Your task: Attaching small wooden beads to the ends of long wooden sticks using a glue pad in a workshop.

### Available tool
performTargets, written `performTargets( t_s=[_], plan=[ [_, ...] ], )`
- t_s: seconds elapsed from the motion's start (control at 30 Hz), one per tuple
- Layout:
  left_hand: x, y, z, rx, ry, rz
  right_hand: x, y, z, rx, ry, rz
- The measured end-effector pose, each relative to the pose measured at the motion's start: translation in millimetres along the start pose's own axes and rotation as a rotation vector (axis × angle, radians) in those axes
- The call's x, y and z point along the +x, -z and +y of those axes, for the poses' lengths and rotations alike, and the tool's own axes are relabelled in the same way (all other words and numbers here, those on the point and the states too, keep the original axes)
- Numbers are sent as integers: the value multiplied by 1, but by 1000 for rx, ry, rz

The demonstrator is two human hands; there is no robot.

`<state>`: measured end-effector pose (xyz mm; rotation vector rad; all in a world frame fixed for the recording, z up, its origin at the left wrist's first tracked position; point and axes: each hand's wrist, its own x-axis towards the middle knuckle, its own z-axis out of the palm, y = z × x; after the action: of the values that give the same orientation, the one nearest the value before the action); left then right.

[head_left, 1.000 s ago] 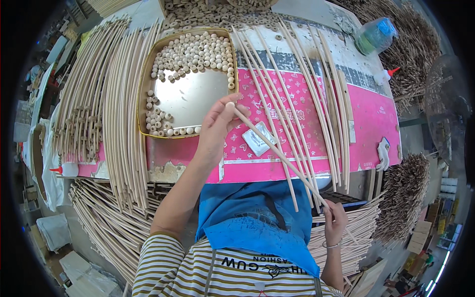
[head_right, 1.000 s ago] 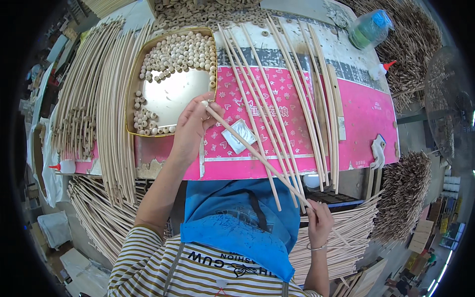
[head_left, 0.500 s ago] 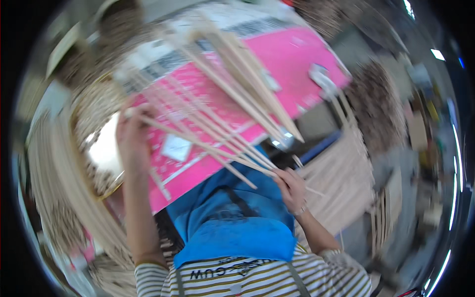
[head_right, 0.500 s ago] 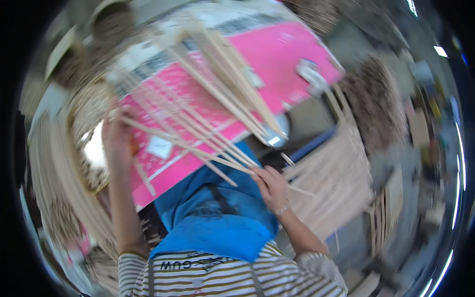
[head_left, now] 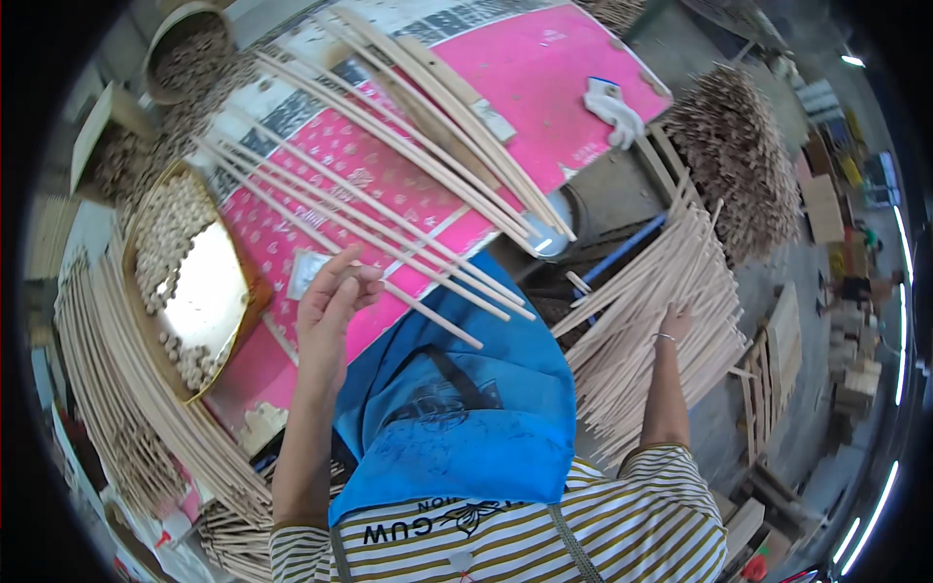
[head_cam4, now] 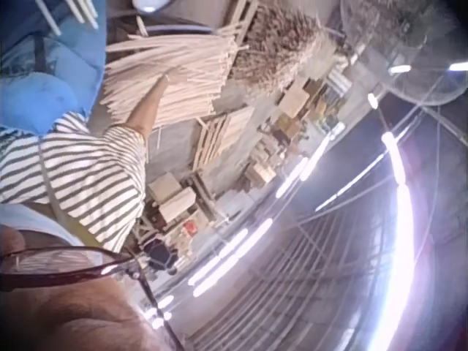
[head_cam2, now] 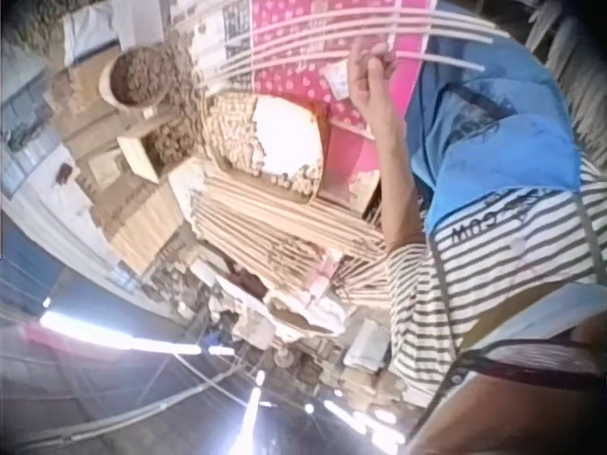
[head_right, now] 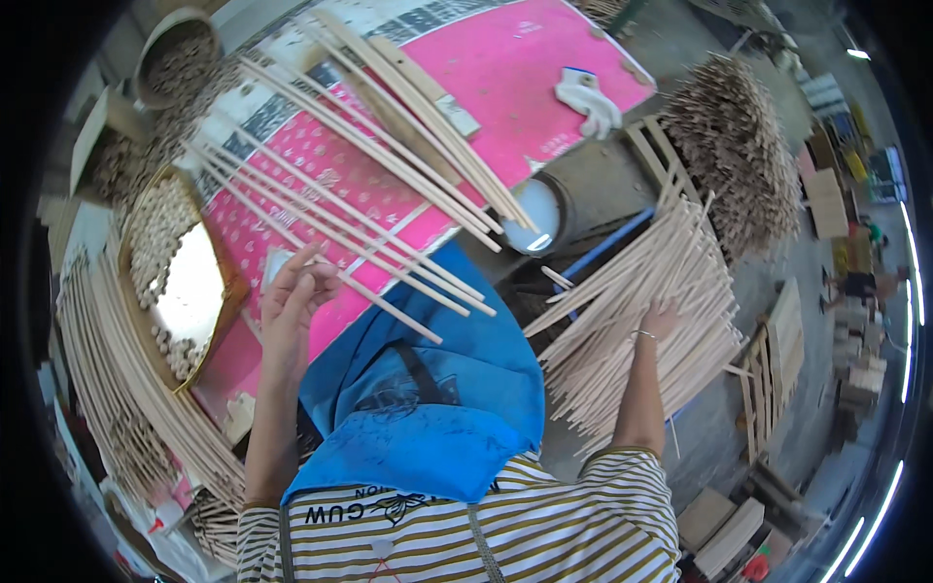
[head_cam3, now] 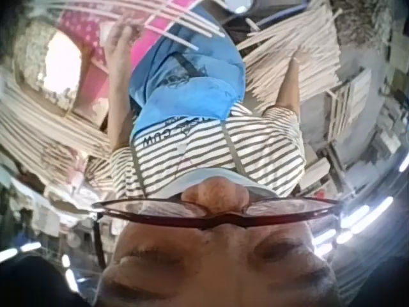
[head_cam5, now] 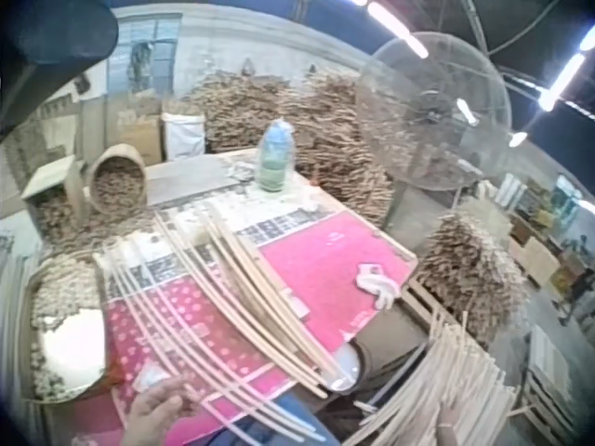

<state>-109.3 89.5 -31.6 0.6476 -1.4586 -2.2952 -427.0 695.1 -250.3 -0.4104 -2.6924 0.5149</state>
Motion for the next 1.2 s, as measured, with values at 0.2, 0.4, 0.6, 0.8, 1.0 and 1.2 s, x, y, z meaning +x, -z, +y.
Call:
performTargets(
  t_s=[0.2, 0.4, 0.6, 0.8, 1.0, 1.2],
  plan=[
    [-25, 8, -4, 72, 14, 166, -91, 81, -353, 708, 617, -492],
    [-52, 54, 19, 289, -143, 290, -207, 88, -464, 457, 1239, -781],
    [-50, 148, 73, 473, -340, 681, -213, 89, -451, 274, 1252, -652],
    [-19, 234, 71, 976, -257, 725, -216, 84, -449, 506, 1090, -794],
    [53, 204, 60, 1243, -228, 524, -218, 122, -494, 975, 467, -1261],
    [54, 207, 58, 1340, -336, 574, -256, 134, -575, 953, 1010, -1247]
  ],
)
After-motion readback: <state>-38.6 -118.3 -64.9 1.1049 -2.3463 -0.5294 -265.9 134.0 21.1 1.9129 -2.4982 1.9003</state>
